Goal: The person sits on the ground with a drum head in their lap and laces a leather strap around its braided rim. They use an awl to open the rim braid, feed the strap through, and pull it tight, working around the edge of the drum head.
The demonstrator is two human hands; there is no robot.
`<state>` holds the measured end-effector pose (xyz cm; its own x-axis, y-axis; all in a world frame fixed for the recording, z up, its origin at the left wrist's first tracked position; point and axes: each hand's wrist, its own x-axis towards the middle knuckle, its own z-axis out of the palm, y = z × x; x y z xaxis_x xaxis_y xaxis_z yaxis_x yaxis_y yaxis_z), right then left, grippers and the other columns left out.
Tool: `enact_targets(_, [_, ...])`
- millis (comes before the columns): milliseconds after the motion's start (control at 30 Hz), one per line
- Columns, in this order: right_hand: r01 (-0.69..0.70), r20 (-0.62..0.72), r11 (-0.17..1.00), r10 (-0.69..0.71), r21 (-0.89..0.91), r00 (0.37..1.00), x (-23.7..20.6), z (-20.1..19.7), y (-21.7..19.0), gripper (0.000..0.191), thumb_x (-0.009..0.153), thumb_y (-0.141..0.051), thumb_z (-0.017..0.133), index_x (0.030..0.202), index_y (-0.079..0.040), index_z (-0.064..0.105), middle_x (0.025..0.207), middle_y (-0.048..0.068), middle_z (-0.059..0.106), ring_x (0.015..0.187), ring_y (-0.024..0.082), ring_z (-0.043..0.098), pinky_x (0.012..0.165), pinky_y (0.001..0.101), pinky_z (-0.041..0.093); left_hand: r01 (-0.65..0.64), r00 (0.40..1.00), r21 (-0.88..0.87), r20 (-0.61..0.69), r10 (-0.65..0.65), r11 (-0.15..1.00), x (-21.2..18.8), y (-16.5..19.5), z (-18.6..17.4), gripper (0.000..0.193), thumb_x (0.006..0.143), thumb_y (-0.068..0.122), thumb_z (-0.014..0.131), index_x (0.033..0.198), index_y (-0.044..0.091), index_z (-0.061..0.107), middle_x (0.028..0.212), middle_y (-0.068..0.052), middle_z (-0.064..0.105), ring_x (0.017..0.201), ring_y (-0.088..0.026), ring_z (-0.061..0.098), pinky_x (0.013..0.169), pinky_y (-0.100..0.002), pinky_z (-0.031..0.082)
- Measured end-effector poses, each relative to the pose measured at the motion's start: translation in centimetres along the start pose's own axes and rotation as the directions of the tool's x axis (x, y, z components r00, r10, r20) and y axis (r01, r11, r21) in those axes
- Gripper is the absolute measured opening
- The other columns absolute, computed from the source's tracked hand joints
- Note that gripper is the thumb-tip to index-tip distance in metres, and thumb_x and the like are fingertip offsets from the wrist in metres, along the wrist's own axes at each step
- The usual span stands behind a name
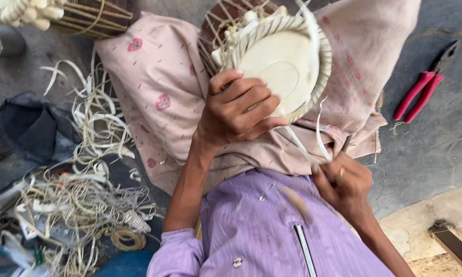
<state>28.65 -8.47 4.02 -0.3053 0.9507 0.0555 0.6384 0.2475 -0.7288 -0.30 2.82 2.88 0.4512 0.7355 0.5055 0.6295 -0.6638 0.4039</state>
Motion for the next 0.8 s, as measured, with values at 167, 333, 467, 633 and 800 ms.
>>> enact_targets(167, [0.016, 0.043, 0.996, -0.012, -0.082, 0.999, -1.2, -2.1, -0.1, 0.010, 0.079, -0.003, 0.076, 0.077, -0.004, 0.067, 0.062, 0.006, 0.049, 0.055, 0.023, 0.049, 0.053, 0.0389, 0.040, -0.030, 1.000, -0.044, -0.009, 0.030, 0.999, 0.1, -0.1, -0.1, 0.035, 0.097, 0.051, 0.077, 0.098, 0.017, 0.073, 0.100, 0.004, 0.065, 0.103, -0.015, 0.062, 0.109, -0.037, 0.035])
enact_targets(333, [-0.023, 0.106, 0.974, 0.048, -0.225, 0.993, 0.5, -2.3, 0.6, 0.012, 0.083, -0.007, 0.080, 0.080, -0.006, 0.069, 0.066, 0.008, 0.055, 0.061, 0.026, 0.055, 0.060, 0.0409, 0.042, 0.006, 0.998, -0.084, 0.069, 0.000, 0.996, -0.4, 0.1, -1.0, 0.032, 0.093, 0.047, 0.079, 0.104, 0.018, 0.075, 0.111, 0.004, 0.064, 0.116, -0.018, 0.058, 0.114, -0.041, 0.032])
enact_targets(467, [0.031, 0.060, 0.888, -0.003, -0.459, 0.998, 4.2, -2.3, -0.3, 0.019, 0.081, -0.012, 0.076, 0.097, -0.001, 0.074, 0.084, 0.013, 0.068, 0.079, 0.032, 0.065, 0.072, 0.0429, 0.048, 0.072, 0.988, -0.069, 0.140, -0.062, 0.995, -0.6, 0.7, -1.7, 0.020, 0.090, 0.029, 0.084, 0.104, 0.019, 0.075, 0.114, 0.004, 0.064, 0.120, -0.018, 0.057, 0.119, -0.044, 0.029])
enact_targets(633, [-0.209, 0.203, 0.977, 0.195, 0.047, 0.960, 8.1, -0.9, -2.9, 0.021, 0.097, -0.013, 0.066, 0.114, -0.002, 0.072, 0.109, 0.011, 0.075, 0.096, 0.022, 0.070, 0.078, 0.0344, 0.054, 0.132, 0.987, 0.030, 0.092, -0.134, 0.991, -0.5, 2.2, -0.8, 0.016, 0.090, 0.020, 0.082, 0.103, 0.019, 0.074, 0.111, 0.005, 0.063, 0.120, -0.018, 0.058, 0.122, -0.046, 0.025])
enact_targets(800, [-0.545, 0.364, 0.787, 0.436, 0.288, 0.823, 8.1, 2.9, -2.0, 0.025, 0.100, -0.018, 0.066, 0.086, 0.001, 0.072, 0.068, 0.003, 0.064, 0.064, 0.009, 0.055, 0.055, 0.0279, 0.045, 0.089, 0.995, -0.026, 0.040, -0.087, 0.996, -1.1, 1.6, -0.7, 0.012, 0.092, 0.023, 0.075, 0.103, 0.017, 0.074, 0.111, 0.003, 0.065, 0.116, -0.018, 0.060, 0.121, -0.047, 0.027])
